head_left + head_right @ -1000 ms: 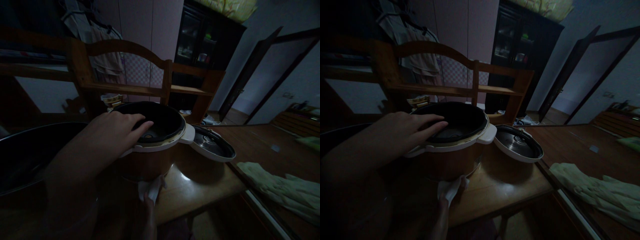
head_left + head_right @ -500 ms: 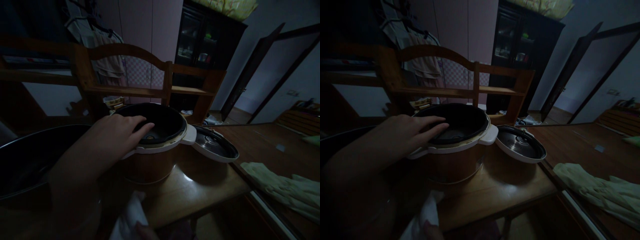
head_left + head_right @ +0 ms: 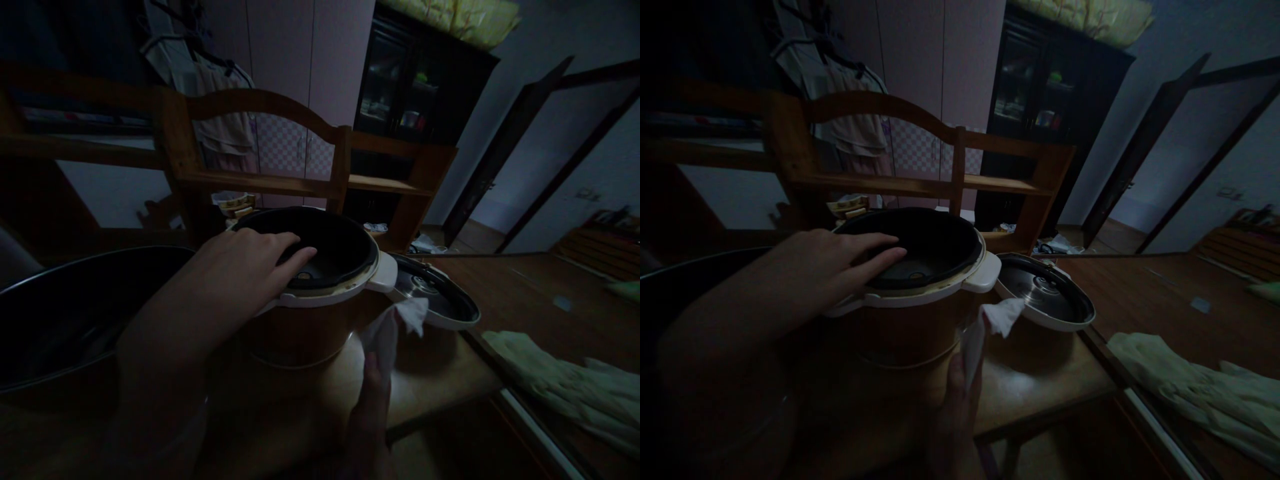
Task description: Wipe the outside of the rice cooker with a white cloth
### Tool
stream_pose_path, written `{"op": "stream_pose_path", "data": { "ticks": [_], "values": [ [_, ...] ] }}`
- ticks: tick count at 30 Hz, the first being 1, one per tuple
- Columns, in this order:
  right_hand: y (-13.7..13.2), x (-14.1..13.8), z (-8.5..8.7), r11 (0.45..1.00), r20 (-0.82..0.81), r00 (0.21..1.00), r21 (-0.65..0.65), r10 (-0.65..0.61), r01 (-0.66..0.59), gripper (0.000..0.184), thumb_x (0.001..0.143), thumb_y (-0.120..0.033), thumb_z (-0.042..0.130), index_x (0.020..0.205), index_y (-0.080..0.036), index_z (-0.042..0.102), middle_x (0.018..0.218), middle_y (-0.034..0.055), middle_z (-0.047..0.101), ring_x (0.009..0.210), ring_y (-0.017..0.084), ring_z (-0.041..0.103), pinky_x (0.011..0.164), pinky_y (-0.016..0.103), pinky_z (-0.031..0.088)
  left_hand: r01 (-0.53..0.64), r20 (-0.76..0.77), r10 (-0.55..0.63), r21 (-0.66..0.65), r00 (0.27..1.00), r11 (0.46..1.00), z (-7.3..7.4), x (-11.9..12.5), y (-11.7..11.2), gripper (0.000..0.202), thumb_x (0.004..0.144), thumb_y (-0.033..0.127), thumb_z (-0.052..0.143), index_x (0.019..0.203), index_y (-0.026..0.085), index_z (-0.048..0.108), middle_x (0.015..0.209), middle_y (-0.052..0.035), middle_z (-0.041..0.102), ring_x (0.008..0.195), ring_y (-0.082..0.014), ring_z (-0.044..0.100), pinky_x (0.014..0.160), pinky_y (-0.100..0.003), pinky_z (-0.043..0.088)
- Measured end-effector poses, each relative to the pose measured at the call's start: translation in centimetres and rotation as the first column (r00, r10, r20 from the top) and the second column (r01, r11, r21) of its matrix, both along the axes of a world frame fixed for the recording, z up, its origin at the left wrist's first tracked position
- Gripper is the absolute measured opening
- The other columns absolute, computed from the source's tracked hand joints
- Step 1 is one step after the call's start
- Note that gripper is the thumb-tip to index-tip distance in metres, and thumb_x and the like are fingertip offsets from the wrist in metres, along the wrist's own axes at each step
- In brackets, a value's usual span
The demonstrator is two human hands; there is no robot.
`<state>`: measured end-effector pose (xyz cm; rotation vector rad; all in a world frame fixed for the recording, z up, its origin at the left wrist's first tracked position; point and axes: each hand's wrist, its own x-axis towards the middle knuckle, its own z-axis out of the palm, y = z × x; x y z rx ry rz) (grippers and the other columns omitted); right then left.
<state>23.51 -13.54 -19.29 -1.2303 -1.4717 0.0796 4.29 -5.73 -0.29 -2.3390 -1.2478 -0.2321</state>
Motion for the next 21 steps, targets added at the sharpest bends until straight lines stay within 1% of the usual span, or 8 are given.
{"op": "stream_pose_path", "data": {
  "ticks": [2,5,7,10,14,16,18,21],
  "values": [
    [0.9,-1.1,-0.8,1.000,-0.014,1.000,-0.006,0.025,-0.025,0.056,0.108,-0.027,0.028,0.163,-0.030,0.016,0.167,0.0108,0.030,0.151,0.031,0.034,0.109,0.060,0.048,-0.014,0.013,0.014,0.001,1.000,1.000,0.0,0.1,-0.1,0.052,0.103,0.028,0.025,0.142,0.021,0.059,0.131,-0.0132,0.069,0.104,-0.0330,0.068,0.079,-0.045,0.050],
    [1.5,-2.5,-1.6,0.986,0.153,0.982,0.107,0.110,-0.127,0.060,0.105,-0.022,0.029,0.163,-0.030,0.015,0.168,0.0079,0.027,0.155,0.030,0.024,0.116,0.061,0.041,-0.003,0.012,0.003,0.007,1.000,1.000,0.2,0.2,-0.2,0.053,0.103,0.028,0.022,0.140,0.020,0.060,0.129,-0.0142,0.070,0.104,-0.0341,0.068,0.079,-0.046,0.050],
    [1.7,-3.0,-1.6,0.962,0.304,0.939,0.162,0.163,-0.219,0.062,0.102,-0.022,0.030,0.163,-0.022,0.016,0.168,0.0110,0.026,0.157,0.033,0.018,0.118,0.064,0.036,0.003,0.000,-0.003,0.006,1.000,1.000,0.2,0.1,-0.2,0.052,0.103,0.027,0.025,0.140,0.022,0.060,0.129,-0.0142,0.069,0.103,-0.0342,0.068,0.078,-0.045,0.050],
    [2.0,-3.2,-0.8,0.937,0.492,0.839,0.121,0.231,-0.329,0.062,0.100,-0.030,0.029,0.158,-0.008,0.026,0.167,0.0189,0.022,0.157,0.039,0.005,0.119,0.071,0.026,0.015,-0.025,-0.014,0.018,1.000,1.000,0.1,-0.1,-0.1,0.050,0.102,0.024,0.030,0.141,0.026,0.059,0.131,-0.0125,0.069,0.104,-0.0329,0.068,0.079,-0.044,0.049],
    [2.4,-2.4,0.5,0.916,0.584,0.778,0.139,0.230,-0.375,0.052,0.099,-0.036,0.036,0.138,-0.007,0.053,0.144,0.0211,0.057,0.145,0.035,0.039,0.118,0.058,0.037,0.037,-0.054,-0.033,0.071,0.998,0.997,-0.3,-0.3,-0.1,0.050,0.102,0.023,0.031,0.144,0.027,0.056,0.133,-0.0112,0.067,0.107,-0.0318,0.067,0.081,-0.043,0.049],
    [2.6,-1.4,0.7,0.900,0.599,0.760,0.143,0.253,-0.412,0.052,0.099,-0.040,0.034,0.131,-0.008,0.059,0.130,0.0195,0.067,0.133,0.032,0.052,0.115,0.054,0.042,0.033,-0.063,-0.027,0.087,0.998,0.996,-0.4,-0.2,-0.1,0.050,0.102,0.023,0.029,0.144,0.025,0.056,0.134,-0.0121,0.067,0.106,-0.0321,0.067,0.080,-0.043,0.049],
    [2.7,0.0,0.6,0.882,0.644,0.705,0.097,0.299,-0.462,0.054,0.099,-0.040,0.034,0.133,-0.006,0.059,0.130,0.0196,0.067,0.132,0.032,0.054,0.114,0.052,0.044,0.019,-0.075,-0.012,0.091,0.997,0.996,-0.4,-0.1,-0.1,0.051,0.103,0.023,0.026,0.144,0.023,0.056,0.133,-0.0128,0.067,0.105,-0.0321,0.068,0.078,-0.043,0.049],
    [2.8,2.5,-0.4,0.869,0.714,0.621,0.037,0.322,-0.493,0.052,0.093,-0.026,0.045,0.140,-0.006,0.053,0.139,0.0193,0.063,0.142,0.033,0.047,0.114,0.054,0.045,0.004,-0.105,0.005,0.092,0.994,0.996,-0.3,-0.1,0.0,0.052,0.103,0.022,0.025,0.144,0.023,0.055,0.132,-0.0128,0.068,0.104,-0.0320,0.068,0.077,-0.043,0.050]
  ]
}}
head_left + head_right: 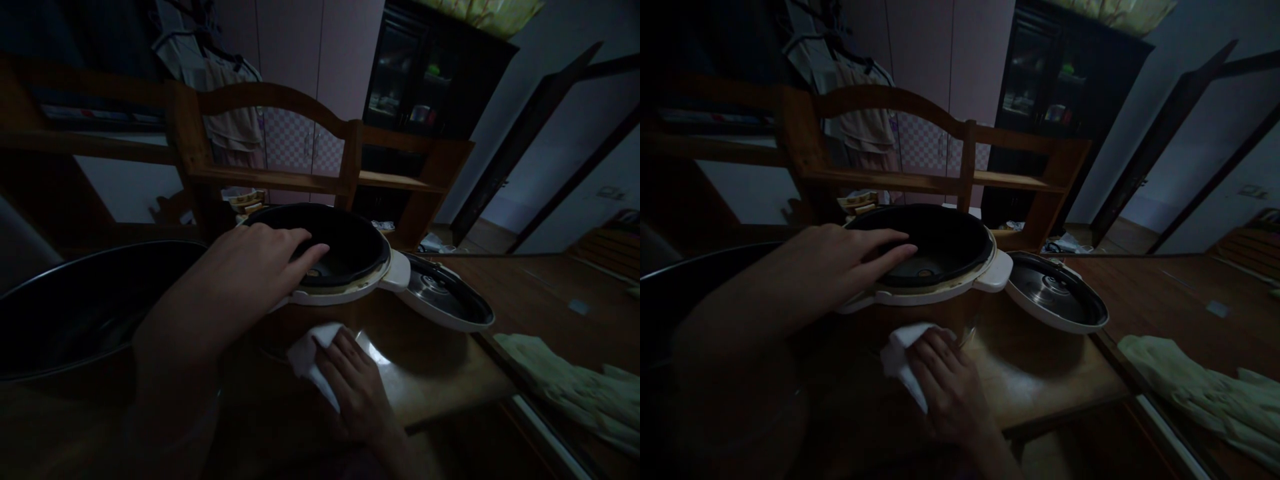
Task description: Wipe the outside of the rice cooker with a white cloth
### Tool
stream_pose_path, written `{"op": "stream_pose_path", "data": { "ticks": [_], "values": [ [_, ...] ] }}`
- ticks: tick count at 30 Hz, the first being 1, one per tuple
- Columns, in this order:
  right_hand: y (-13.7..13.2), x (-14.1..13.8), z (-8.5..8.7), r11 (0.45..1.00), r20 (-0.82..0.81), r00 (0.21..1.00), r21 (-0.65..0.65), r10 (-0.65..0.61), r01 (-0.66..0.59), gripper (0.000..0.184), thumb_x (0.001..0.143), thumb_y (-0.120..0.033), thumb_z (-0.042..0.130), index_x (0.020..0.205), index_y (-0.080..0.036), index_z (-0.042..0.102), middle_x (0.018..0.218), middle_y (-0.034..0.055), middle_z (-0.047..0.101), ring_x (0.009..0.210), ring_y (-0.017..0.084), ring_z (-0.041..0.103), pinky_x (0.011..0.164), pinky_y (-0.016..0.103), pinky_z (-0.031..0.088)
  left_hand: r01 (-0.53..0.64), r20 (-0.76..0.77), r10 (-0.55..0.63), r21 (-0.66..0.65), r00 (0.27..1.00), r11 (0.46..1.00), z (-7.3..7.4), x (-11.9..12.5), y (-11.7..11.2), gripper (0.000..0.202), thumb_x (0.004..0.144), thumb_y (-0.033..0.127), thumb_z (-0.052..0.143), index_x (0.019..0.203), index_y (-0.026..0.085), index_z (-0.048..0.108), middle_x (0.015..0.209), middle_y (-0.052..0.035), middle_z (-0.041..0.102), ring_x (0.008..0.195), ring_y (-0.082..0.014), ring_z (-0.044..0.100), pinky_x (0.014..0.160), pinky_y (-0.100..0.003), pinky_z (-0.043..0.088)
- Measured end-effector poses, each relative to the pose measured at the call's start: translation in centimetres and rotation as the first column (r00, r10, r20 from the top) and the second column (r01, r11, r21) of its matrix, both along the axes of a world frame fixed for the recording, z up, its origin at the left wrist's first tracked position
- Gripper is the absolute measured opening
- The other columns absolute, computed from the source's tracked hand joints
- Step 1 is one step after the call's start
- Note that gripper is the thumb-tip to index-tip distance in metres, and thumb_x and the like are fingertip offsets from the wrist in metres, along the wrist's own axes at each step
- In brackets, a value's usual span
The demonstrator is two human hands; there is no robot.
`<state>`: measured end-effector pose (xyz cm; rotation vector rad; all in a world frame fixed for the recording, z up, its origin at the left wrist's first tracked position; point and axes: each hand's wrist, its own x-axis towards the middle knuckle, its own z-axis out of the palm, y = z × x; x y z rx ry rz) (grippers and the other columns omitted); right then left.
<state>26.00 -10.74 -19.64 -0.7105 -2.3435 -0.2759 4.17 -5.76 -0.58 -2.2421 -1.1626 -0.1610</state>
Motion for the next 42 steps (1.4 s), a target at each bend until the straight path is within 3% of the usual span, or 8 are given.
{"op": "stream_pose_path", "data": {
  "ticks": [4,6,9,12,18,21,29,42],
  "values": [
    [-0.1,2.5,-2.2,0.997,-0.121,0.990,-0.014,-0.073,0.072,0.057,0.092,-0.018,0.048,0.148,-0.010,0.047,0.150,0.0197,0.054,0.148,0.034,0.041,0.110,0.056,0.049,-0.001,-0.014,0.001,0.004,1.000,1.000,0.2,0.1,-0.1,0.051,0.103,0.023,0.025,0.145,0.024,0.055,0.131,-0.0129,0.068,0.104,-0.0330,0.069,0.076,-0.043,0.050],
    [0.0,3.2,-2.9,0.964,-0.329,0.912,-0.185,-0.243,0.190,0.052,0.098,-0.020,0.043,0.149,-0.015,0.049,0.153,0.0187,0.051,0.145,0.032,0.045,0.109,0.055,0.050,-0.014,-0.009,0.014,-0.005,1.000,1.000,0.4,0.2,-0.3,0.053,0.105,0.026,0.021,0.142,0.024,0.058,0.130,-0.0129,0.069,0.102,-0.0333,0.069,0.074,-0.043,0.050],
    [0.5,3.8,-2.9,0.814,-0.623,0.546,-0.536,-0.560,0.223,0.046,0.104,-0.032,0.036,0.143,-0.020,0.058,0.149,0.0140,0.057,0.142,0.029,0.050,0.115,0.056,0.043,-0.031,0.025,0.031,-0.027,0.999,0.999,0.6,0.4,-0.3,0.054,0.105,0.030,0.019,0.140,0.022,0.060,0.127,-0.0135,0.070,0.100,-0.0330,0.070,0.074,-0.043,0.050],
    [0.8,3.8,-1.9,0.776,-0.715,0.307,-0.606,-0.628,0.174,0.049,0.104,-0.042,0.038,0.139,-0.019,0.063,0.148,0.0119,0.059,0.143,0.029,0.048,0.120,0.055,0.036,-0.027,0.039,0.028,-0.043,0.999,0.999,0.5,0.4,-0.3,0.054,0.105,0.029,0.020,0.140,0.022,0.060,0.127,-0.0136,0.070,0.101,-0.0331,0.070,0.075,-0.044,0.050],
    [-0.3,0.4,0.8,0.853,-0.772,0.455,-0.520,-0.444,-0.050,0.044,0.106,-0.038,0.038,0.148,-0.036,0.052,0.161,-0.0049,0.044,0.152,0.015,0.033,0.124,0.036,0.030,-0.029,0.050,0.032,-0.050,0.998,0.998,0.4,0.3,-0.2,0.050,0.104,0.025,0.026,0.142,0.025,0.058,0.125,-0.0115,0.071,0.103,-0.0302,0.069,0.078,-0.041,0.049],
    [-0.9,-1.5,1.4,0.869,-0.780,0.475,-0.491,-0.407,-0.061,0.044,0.108,-0.034,0.034,0.149,-0.039,0.048,0.163,-0.0091,0.040,0.153,0.012,0.030,0.123,0.030,0.030,-0.010,0.034,0.011,-0.037,0.999,0.999,0.3,0.2,-0.2,0.051,0.104,0.024,0.025,0.142,0.025,0.058,0.126,-0.0122,0.070,0.101,-0.0305,0.069,0.078,-0.042,0.049],
    [-1.9,-2.1,0.4,0.960,-0.615,0.759,-0.275,-0.214,0.047,0.050,0.106,-0.032,0.030,0.154,-0.027,0.042,0.156,0.0068,0.049,0.148,0.026,0.041,0.114,0.046,0.045,0.026,0.049,-0.025,-0.015,0.998,1.000,0.2,0.0,-0.2,0.052,0.102,0.021,0.024,0.142,0.023,0.058,0.130,-0.0137,0.068,0.103,-0.0324,0.068,0.078,-0.044,0.050],
    [-2.9,-1.4,-2.9,0.958,-0.479,0.835,-0.221,-0.269,0.181,0.060,0.104,-0.029,0.038,0.162,-0.020,0.025,0.164,0.0142,0.035,0.151,0.033,0.034,0.110,0.055,0.051,-0.006,0.090,0.014,-0.082,0.996,0.997,0.8,0.7,-0.4,0.051,0.103,0.025,0.025,0.139,0.024,0.061,0.129,-0.0128,0.070,0.101,-0.0327,0.070,0.076,-0.043,0.049]
  ]
}}
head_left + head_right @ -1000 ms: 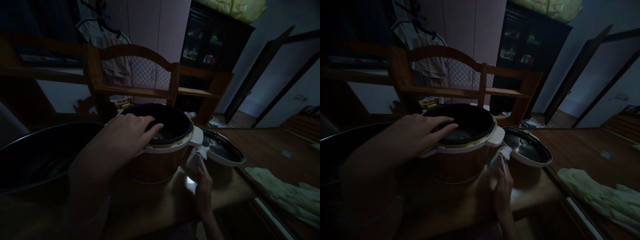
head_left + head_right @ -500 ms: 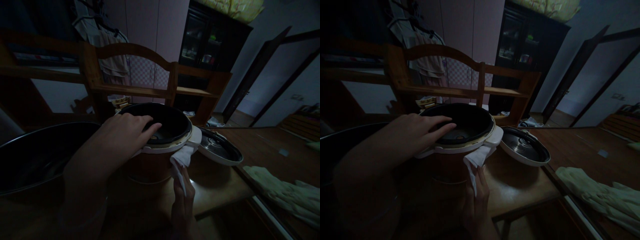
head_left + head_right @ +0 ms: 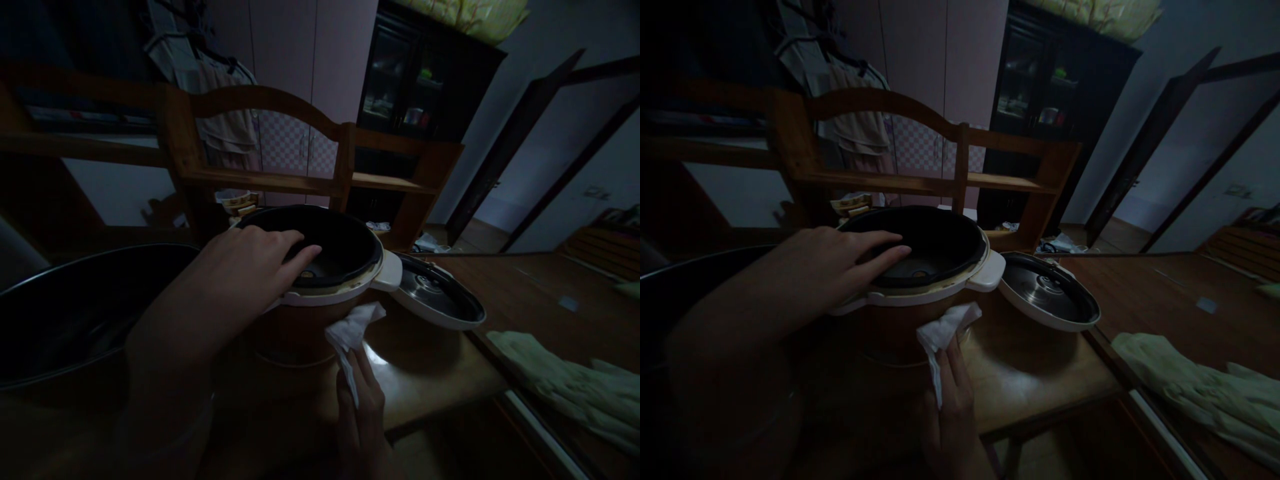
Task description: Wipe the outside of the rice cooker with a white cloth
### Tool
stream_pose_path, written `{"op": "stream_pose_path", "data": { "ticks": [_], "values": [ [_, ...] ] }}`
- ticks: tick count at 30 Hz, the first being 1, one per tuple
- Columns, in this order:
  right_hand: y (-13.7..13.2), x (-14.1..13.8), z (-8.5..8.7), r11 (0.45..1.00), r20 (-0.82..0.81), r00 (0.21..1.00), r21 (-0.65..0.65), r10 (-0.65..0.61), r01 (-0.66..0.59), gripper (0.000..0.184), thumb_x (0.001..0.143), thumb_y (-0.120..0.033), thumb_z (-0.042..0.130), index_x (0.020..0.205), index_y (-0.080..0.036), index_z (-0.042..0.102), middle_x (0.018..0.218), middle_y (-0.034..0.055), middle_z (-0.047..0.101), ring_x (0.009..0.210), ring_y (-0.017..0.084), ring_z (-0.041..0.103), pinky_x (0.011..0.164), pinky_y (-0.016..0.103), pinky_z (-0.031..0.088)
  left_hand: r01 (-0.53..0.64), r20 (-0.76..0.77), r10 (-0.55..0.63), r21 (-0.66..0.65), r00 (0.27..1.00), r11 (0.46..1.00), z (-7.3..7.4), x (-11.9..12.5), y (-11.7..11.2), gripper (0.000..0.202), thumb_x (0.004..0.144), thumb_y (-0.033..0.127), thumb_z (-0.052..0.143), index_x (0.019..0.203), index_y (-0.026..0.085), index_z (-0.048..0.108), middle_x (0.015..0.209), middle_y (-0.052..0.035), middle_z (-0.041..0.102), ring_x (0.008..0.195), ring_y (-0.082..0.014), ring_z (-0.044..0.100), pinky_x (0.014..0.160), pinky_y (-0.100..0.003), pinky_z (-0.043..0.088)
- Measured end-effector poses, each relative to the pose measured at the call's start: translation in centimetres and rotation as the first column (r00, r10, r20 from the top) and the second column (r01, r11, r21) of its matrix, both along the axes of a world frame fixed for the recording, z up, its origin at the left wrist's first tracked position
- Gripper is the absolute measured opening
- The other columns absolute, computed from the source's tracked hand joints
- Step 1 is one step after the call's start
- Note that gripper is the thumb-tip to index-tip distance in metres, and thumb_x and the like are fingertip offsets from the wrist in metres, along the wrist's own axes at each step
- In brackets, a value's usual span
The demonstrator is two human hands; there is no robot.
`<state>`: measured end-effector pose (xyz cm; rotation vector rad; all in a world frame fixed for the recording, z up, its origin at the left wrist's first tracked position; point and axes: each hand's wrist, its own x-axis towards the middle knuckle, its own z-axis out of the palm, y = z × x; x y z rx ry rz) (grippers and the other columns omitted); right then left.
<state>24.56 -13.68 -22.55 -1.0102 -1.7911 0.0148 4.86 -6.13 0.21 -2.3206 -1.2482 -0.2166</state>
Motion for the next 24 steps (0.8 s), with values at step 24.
{"op": "stream_pose_path", "data": {
  "ticks": [24],
  "values": [
    [-2.7,-1.2,-0.3,0.992,0.016,0.999,-0.118,-0.033,0.034,0.055,0.105,-0.026,0.033,0.160,-0.021,0.033,0.160,0.0105,0.044,0.149,0.031,0.038,0.111,0.048,0.051,-0.006,-0.020,0.007,0.034,1.000,0.999,-0.4,-0.4,0.1,0.055,0.103,0.025,0.019,0.139,0.022,0.061,0.125,-0.0118,0.072,0.097,-0.0296,0.069,0.074,-0.041,0.048]
  ]
}}
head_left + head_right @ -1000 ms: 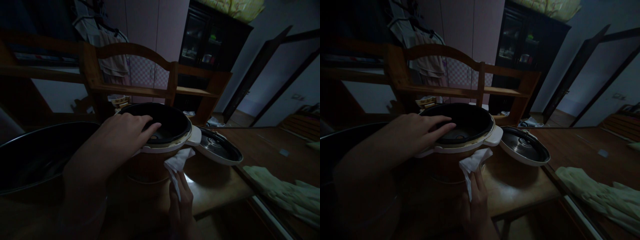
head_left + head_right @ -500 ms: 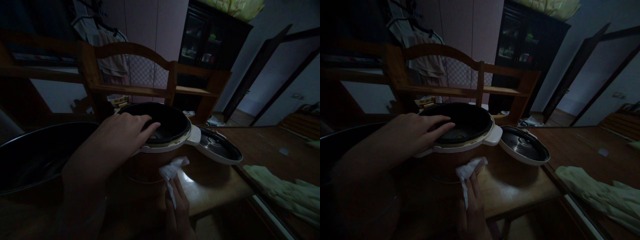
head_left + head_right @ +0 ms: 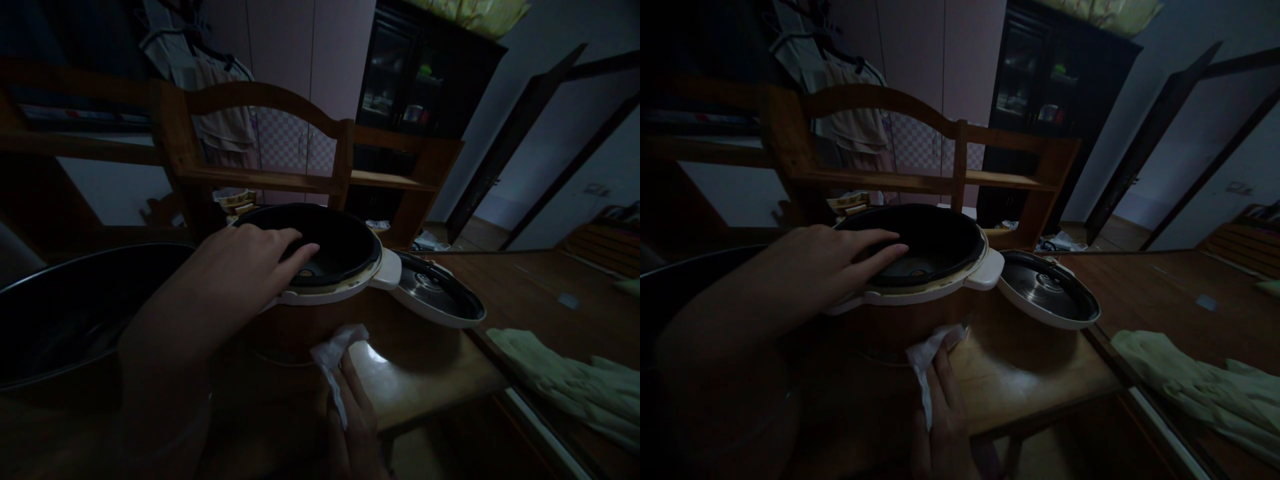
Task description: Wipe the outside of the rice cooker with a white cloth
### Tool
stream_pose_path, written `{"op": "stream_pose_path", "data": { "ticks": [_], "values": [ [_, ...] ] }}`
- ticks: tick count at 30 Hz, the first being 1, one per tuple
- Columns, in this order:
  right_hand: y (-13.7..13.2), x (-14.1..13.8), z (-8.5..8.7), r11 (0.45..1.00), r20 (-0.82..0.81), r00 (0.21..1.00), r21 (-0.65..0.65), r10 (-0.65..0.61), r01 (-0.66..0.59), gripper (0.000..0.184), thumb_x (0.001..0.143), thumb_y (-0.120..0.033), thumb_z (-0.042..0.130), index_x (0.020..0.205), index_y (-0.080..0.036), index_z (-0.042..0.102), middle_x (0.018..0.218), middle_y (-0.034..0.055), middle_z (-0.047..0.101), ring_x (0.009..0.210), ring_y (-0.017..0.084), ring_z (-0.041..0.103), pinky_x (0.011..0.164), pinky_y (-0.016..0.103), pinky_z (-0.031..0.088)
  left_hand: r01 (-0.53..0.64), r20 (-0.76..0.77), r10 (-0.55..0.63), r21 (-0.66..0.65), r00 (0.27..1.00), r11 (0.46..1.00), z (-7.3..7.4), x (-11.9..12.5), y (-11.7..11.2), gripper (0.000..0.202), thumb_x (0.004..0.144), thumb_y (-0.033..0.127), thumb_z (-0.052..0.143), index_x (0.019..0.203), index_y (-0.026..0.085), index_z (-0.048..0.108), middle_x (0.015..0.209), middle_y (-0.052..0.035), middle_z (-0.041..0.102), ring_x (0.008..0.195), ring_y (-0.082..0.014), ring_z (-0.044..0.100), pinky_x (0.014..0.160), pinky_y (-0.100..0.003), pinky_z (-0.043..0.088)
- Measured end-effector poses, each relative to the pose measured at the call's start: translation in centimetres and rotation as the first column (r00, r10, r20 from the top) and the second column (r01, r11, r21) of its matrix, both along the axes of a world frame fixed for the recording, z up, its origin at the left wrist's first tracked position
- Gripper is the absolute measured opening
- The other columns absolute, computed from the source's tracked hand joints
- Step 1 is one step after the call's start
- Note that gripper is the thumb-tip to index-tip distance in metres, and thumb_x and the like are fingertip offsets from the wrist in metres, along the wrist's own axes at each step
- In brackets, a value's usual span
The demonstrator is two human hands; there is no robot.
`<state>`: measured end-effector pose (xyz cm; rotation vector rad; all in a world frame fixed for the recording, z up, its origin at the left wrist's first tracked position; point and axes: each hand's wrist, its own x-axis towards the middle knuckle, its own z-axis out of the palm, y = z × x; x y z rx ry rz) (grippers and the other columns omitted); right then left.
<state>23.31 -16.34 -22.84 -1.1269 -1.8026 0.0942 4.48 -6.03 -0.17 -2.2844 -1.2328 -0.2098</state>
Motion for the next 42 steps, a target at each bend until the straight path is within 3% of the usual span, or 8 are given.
{"op": "stream_pose_path", "data": {
  "ticks": [5,12,23,29,33,35,38,42],
  "values": [
    [-0.2,-0.2,-0.3,0.999,-0.027,1.000,0.032,-0.011,0.011,0.057,0.104,-0.023,0.032,0.161,-0.024,0.030,0.161,0.0100,0.042,0.148,0.032,0.039,0.110,0.051,0.052,0.001,-0.018,0.000,0.010,1.000,1.000,0.1,0.1,-0.2,0.058,0.103,0.027,0.016,0.139,0.020,0.061,0.123,-0.0138,0.072,0.099,-0.0313,0.069,0.075,-0.044,0.049],
    [-0.4,0.1,-1.2,0.998,-0.035,0.999,-0.051,0.027,-0.028,0.054,0.105,-0.028,0.033,0.159,-0.021,0.035,0.160,0.0121,0.043,0.149,0.032,0.036,0.111,0.050,0.050,-0.022,0.034,0.023,-0.030,0.999,0.999,0.4,0.3,-0.1,0.055,0.104,0.031,0.020,0.134,0.021,0.065,0.119,-0.0128,0.073,0.097,-0.0304,0.070,0.076,-0.043,0.049],
    [-0.8,0.5,-2.2,0.994,-0.071,0.997,-0.101,0.042,-0.049,0.052,0.103,-0.030,0.036,0.154,-0.019,0.045,0.156,0.0128,0.049,0.144,0.031,0.046,0.110,0.048,0.052,0.021,0.060,-0.020,-0.007,0.998,1.000,0.0,0.0,-0.1,0.050,0.103,0.027,0.026,0.136,0.025,0.063,0.124,-0.0102,0.072,0.099,-0.0281,0.069,0.078,-0.040,0.047],
    [-3.3,1.5,-2.6,0.984,-0.117,0.977,0.004,-0.178,0.180,0.062,0.096,-0.015,0.060,0.152,-0.036,0.046,0.152,0.0033,0.053,0.137,0.037,0.052,0.105,0.056,0.056,-0.016,0.095,0.020,-0.043,0.995,0.999,0.4,0.4,-0.1,0.057,0.105,0.036,0.017,0.131,0.023,0.067,0.117,-0.0107,0.074,0.093,-0.0280,0.070,0.073,-0.041,0.047],
    [-1.7,2.7,-0.7,0.959,-0.385,0.886,-0.210,-0.259,0.189,0.047,0.101,-0.027,0.056,0.148,-0.032,0.053,0.157,0.0007,0.047,0.145,0.033,0.043,0.115,0.056,0.046,-0.008,0.028,0.009,-0.008,1.000,1.000,0.1,0.2,0.0,0.055,0.104,0.031,0.020,0.136,0.022,0.063,0.122,-0.0121,0.072,0.097,-0.0300,0.069,0.074,-0.041,0.048],
    [0.1,2.7,1.1,0.954,-0.423,0.868,-0.250,-0.260,0.164,0.045,0.107,-0.034,0.041,0.151,-0.029,0.048,0.160,0.0015,0.044,0.148,0.027,0.040,0.120,0.052,0.040,0.006,0.014,-0.007,0.008,1.000,1.000,-0.1,0.0,0.1,0.053,0.104,0.028,0.022,0.139,0.023,0.061,0.125,-0.0124,0.071,0.098,-0.0304,0.069,0.075,-0.041,0.048],
    [2.4,1.7,3.7,0.968,-0.585,0.793,-0.250,-0.171,0.025,0.045,0.107,-0.040,0.040,0.150,-0.030,0.051,0.161,-0.0006,0.044,0.152,0.022,0.033,0.127,0.046,0.024,0.030,-0.019,-0.029,0.026,0.999,0.999,-0.3,-0.1,0.2,0.054,0.102,0.022,0.023,0.140,0.024,0.060,0.127,-0.0127,0.070,0.099,-0.0315,0.069,0.075,-0.043,0.048],
    [3.3,-0.4,4.7,0.976,-0.637,0.765,-0.209,-0.089,-0.061,0.046,0.106,-0.038,0.042,0.152,-0.035,0.046,0.161,-0.0023,0.042,0.153,0.020,0.032,0.124,0.040,0.031,0.010,-0.029,-0.009,0.031,1.000,0.999,-0.4,-0.2,0.4,0.054,0.102,0.022,0.021,0.140,0.022,0.061,0.126,-0.0132,0.071,0.097,-0.0314,0.069,0.073,-0.042,0.049]
  ]
}}
